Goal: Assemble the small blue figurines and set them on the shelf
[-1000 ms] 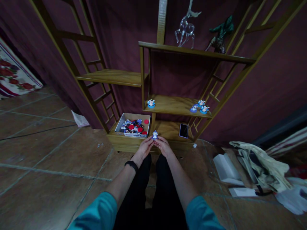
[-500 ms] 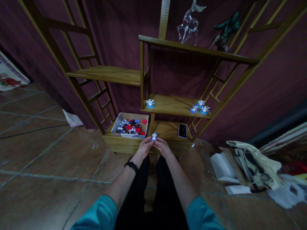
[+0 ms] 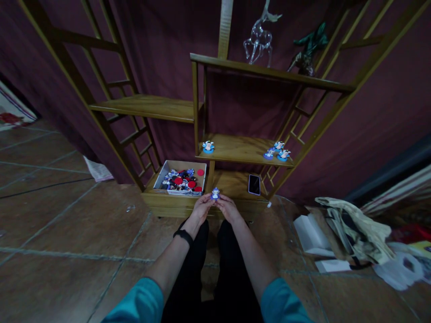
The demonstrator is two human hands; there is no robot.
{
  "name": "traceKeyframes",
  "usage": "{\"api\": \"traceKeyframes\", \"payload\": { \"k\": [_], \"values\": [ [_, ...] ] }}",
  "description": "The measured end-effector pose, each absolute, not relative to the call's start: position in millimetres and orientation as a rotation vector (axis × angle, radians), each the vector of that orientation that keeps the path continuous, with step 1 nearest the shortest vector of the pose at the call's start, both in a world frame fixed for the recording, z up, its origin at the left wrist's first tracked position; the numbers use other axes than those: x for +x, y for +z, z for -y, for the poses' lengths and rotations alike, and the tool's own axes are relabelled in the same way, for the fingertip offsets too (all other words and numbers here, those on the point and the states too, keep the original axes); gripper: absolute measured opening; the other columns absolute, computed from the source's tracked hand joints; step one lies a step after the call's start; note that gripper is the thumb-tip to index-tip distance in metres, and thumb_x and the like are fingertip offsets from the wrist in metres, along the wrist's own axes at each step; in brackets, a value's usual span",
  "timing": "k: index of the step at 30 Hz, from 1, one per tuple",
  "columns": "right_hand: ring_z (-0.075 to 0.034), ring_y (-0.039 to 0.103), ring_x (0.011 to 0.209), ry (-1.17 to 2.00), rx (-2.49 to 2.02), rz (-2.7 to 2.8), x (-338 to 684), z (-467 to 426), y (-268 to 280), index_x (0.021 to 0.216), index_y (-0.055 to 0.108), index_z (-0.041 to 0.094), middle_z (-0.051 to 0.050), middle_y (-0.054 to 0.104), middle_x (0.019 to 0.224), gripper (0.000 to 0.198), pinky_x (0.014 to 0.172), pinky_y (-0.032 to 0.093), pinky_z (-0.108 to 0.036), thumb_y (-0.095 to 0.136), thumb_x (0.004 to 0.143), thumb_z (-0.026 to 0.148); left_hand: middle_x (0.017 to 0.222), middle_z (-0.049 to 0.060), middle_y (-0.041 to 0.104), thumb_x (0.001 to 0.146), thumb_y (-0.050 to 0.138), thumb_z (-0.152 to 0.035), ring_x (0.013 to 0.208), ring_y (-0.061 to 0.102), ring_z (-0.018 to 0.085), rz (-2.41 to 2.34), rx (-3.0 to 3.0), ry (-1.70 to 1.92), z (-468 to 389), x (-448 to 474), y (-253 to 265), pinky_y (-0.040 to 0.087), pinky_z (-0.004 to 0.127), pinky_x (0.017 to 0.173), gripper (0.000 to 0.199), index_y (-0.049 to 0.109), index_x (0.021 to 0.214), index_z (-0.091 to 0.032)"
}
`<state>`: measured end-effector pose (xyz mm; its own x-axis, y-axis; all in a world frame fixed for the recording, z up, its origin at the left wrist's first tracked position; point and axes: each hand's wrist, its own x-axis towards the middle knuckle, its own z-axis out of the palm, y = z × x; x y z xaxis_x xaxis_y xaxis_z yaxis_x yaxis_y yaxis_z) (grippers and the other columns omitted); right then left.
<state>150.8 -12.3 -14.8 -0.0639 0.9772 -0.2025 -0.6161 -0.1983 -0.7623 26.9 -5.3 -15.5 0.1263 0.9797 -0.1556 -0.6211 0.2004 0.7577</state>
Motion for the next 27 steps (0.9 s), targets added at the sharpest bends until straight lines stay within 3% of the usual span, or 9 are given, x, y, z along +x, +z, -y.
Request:
{"api": "traceKeyframes", "payload": {
  "k": [16,27],
  "values": [
    [-0.017,0.066,0.083,1.558,-0.807,0.580,148.6,16.1,-10.0,0.084,0.067,0.018,-0.002,0.072,0.085,0.029,0.086,0.049,-0.034,0.075,0.056,0.015,0.087,0.007,0.070,0.060,0.072,-0.002,0.079,0.063,0.013,-0.733,0.584,1.204,8.8,24.8,-11.8,0.046,0.025,0.079,0.039,0.068,0.097,-0.013],
    [-0.017,0.067,0.082,1.588,-0.831,0.518,147.3,19.2,-9.3,0.086,0.065,0.017,-0.004,0.072,0.085,0.026,0.085,0.050,-0.035,0.073,0.062,0.016,0.082,0.006,0.069,0.054,0.076,-0.004,0.078,0.062,0.014,-0.787,0.582,1.269,13.0,27.4,-5.4,0.044,0.028,0.081,0.045,0.067,0.098,-0.012]
  ]
}}
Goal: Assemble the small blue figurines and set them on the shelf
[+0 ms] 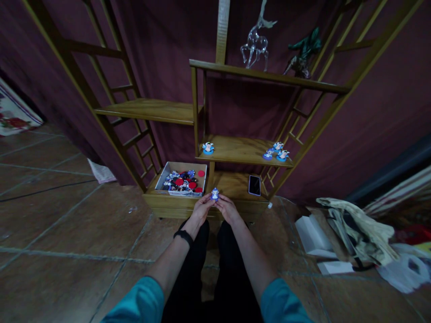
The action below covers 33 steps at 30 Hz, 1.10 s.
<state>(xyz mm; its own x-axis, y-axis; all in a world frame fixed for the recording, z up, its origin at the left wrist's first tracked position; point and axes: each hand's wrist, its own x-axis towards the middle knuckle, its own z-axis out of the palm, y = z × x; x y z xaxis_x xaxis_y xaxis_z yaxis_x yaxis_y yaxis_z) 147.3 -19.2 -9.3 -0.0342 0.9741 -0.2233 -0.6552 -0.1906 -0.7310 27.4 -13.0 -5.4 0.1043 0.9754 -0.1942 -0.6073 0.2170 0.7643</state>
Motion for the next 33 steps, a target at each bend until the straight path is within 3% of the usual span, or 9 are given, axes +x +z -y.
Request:
{"api": "traceKeyframes", "payload": {
  "k": [14,33],
  "values": [
    [-0.015,0.067,0.080,1.636,-0.803,0.511,148.4,20.2,-7.3,0.087,0.065,0.016,-0.004,0.072,0.084,0.021,0.084,0.050,-0.031,0.069,0.066,0.015,0.074,0.003,0.066,0.048,0.081,-0.010,0.070,0.060,0.012,-0.825,0.628,1.344,7.7,29.0,-14.6,0.043,0.027,0.075,0.043,0.062,0.087,-0.011],
    [-0.016,0.066,0.083,1.599,-0.841,0.544,150.3,20.2,-9.1,0.085,0.065,0.017,-0.005,0.072,0.085,0.018,0.085,0.050,-0.033,0.068,0.067,0.016,0.079,0.005,0.068,0.053,0.078,-0.009,0.073,0.061,0.013,-0.790,0.634,1.304,11.3,27.2,-10.5,0.044,0.028,0.075,0.041,0.064,0.091,-0.012]
  ]
}}
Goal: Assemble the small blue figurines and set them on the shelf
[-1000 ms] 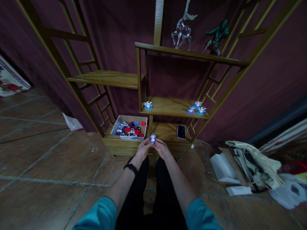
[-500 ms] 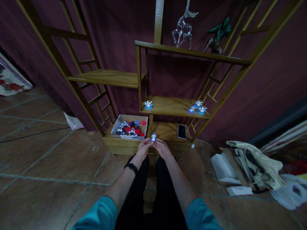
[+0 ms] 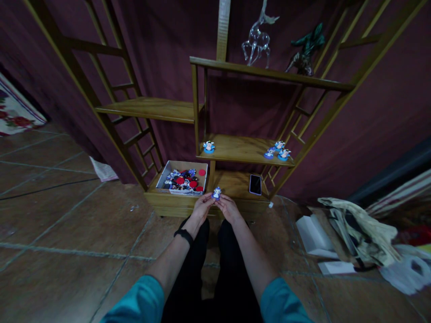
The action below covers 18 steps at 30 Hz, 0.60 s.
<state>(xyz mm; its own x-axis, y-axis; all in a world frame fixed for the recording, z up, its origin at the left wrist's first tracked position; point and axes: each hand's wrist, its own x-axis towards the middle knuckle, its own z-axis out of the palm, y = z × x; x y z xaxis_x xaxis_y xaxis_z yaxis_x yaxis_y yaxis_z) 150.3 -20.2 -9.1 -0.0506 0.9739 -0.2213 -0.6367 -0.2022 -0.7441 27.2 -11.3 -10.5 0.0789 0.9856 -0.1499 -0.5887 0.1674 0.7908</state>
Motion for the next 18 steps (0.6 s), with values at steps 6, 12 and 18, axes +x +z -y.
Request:
{"api": "traceKeyframes", "payload": {
  "k": [6,12,18],
  "values": [
    [-0.016,0.067,0.082,1.594,-0.835,0.516,149.5,20.0,-10.5,0.082,0.066,0.015,-0.006,0.072,0.085,0.015,0.086,0.050,-0.033,0.067,0.067,0.014,0.080,0.005,0.068,0.052,0.079,-0.009,0.074,0.062,0.013,-0.788,0.630,1.306,11.1,27.2,-11.3,0.044,0.028,0.076,0.041,0.063,0.090,-0.012],
    [-0.016,0.067,0.081,1.570,-0.847,0.498,148.8,18.8,-12.5,0.081,0.066,0.016,-0.005,0.072,0.082,0.014,0.085,0.051,-0.034,0.066,0.067,0.013,0.080,0.004,0.067,0.051,0.079,-0.010,0.074,0.061,0.013,-0.803,0.640,1.312,12.0,28.0,-11.7,0.043,0.029,0.077,0.041,0.063,0.089,-0.013],
    [-0.016,0.067,0.078,1.578,-0.860,0.498,150.0,17.0,-15.9,0.080,0.065,0.016,-0.006,0.072,0.081,0.014,0.084,0.051,-0.033,0.067,0.067,0.014,0.080,0.005,0.068,0.053,0.079,-0.010,0.074,0.061,0.013,-0.775,0.638,1.306,11.6,27.6,-12.1,0.044,0.027,0.074,0.040,0.064,0.090,-0.013]
  ]
}}
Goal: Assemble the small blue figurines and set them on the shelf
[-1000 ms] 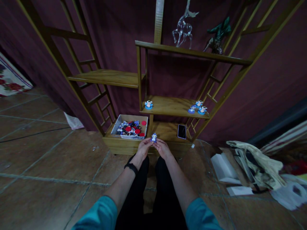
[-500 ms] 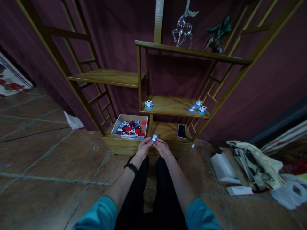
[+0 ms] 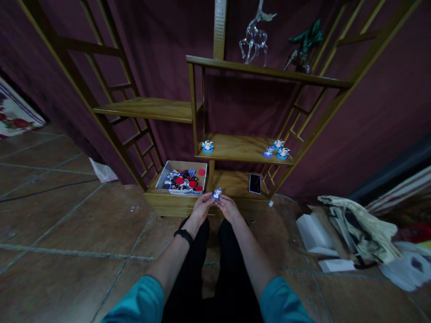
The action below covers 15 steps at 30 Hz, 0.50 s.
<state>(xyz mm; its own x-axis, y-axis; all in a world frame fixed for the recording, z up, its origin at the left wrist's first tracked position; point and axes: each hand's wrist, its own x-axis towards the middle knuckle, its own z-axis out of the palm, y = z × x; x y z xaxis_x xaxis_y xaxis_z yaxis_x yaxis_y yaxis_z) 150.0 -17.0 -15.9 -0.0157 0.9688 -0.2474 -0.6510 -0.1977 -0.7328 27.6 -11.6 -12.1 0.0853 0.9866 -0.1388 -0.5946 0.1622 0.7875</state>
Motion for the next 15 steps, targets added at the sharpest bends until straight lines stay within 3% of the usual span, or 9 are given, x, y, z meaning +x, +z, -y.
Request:
{"api": "traceKeyframes", "payload": {
  "k": [15],
  "values": [
    [-0.016,0.068,0.080,1.594,-0.854,0.493,151.6,15.7,-18.9,0.082,0.065,0.016,-0.005,0.073,0.083,0.023,0.081,0.052,-0.031,0.073,0.061,0.015,0.082,0.004,0.066,0.060,0.075,-0.009,0.075,0.060,0.012,-0.748,0.573,1.299,14.2,25.8,-11.2,0.045,0.028,0.077,0.036,0.064,0.094,-0.014]
  ]
}}
